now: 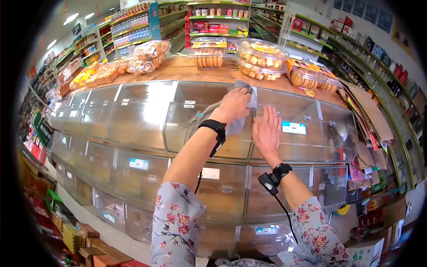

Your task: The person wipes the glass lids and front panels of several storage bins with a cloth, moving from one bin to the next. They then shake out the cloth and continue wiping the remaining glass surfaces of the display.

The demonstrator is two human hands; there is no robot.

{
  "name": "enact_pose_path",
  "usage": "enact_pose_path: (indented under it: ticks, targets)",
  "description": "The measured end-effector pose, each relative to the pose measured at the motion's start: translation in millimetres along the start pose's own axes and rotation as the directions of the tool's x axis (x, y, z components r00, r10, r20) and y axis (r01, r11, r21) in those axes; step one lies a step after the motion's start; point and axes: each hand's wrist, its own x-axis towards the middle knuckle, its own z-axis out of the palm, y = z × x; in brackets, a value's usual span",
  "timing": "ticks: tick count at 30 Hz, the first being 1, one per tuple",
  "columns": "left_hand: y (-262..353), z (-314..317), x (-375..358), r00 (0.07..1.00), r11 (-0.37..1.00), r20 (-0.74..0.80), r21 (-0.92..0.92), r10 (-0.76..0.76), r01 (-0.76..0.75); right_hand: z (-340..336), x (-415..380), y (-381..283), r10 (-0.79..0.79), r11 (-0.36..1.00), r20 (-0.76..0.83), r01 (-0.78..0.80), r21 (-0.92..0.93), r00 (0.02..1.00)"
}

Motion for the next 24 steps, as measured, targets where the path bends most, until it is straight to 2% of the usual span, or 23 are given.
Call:
enact_pose_path:
  ticks: [2,5,7,9,11,14,15,18,20,24]
  targets:
    - [-7,7,-2,0.993,0.996,-0.087,0.045,0.085,-0.081,1,-1,3,-0.011,1.0,-0.005,0.011,0.015,1.0]
    - [-34,-14,-19,0.99,0.986,-0.036,0.092,-0.136,0.138,1,-1,5,-0.024,1.0,-0.007,0.024,0.002,1.0]
    - [-57,-46,-46,0.905,0.904,0.021,0.068,-0.425,0.423,1,0,5,-0.026,1.0,-0.014,0.026,0.002,1.0]
    - [-94,-56,-85,0.859,0.852,-0.045,0.112,-0.51,0.512,2,-1,5,-0.022,1.0,-0.023,0.022,0.003,1.0]
    - [-88,-79,-122,0.863,0.863,-0.153,0.089,-0.482,0.498,4,-1,5,-0.019,1.0,-0.029,0.019,0.002,0.999]
    - [-60,-95,-157,0.895,0.879,-0.023,0.177,-0.445,0.442,6,-1,7,-0.021,1.0,-0.037,0.021,-0.001,0.999]
    - [-55,-86,-173,0.922,0.903,-0.109,0.187,-0.371,0.386,7,-2,8,-0.012,1.0,-0.037,0.013,0.001,0.999]
    - [-27,-99,-206,0.931,0.913,-0.005,0.198,-0.364,0.358,7,-4,6,-0.011,1.0,-0.036,0.011,0.001,0.999]
    - [-11,-110,-217,0.94,0.922,0.006,0.194,-0.342,0.334,7,-2,6,-0.021,1.0,-0.038,0.02,-0.017,0.999]
    - [-30,-104,-209,0.953,0.937,-0.03,0.178,-0.302,0.302,5,0,5,-0.01,1.0,-0.043,0.009,-0.026,0.999]
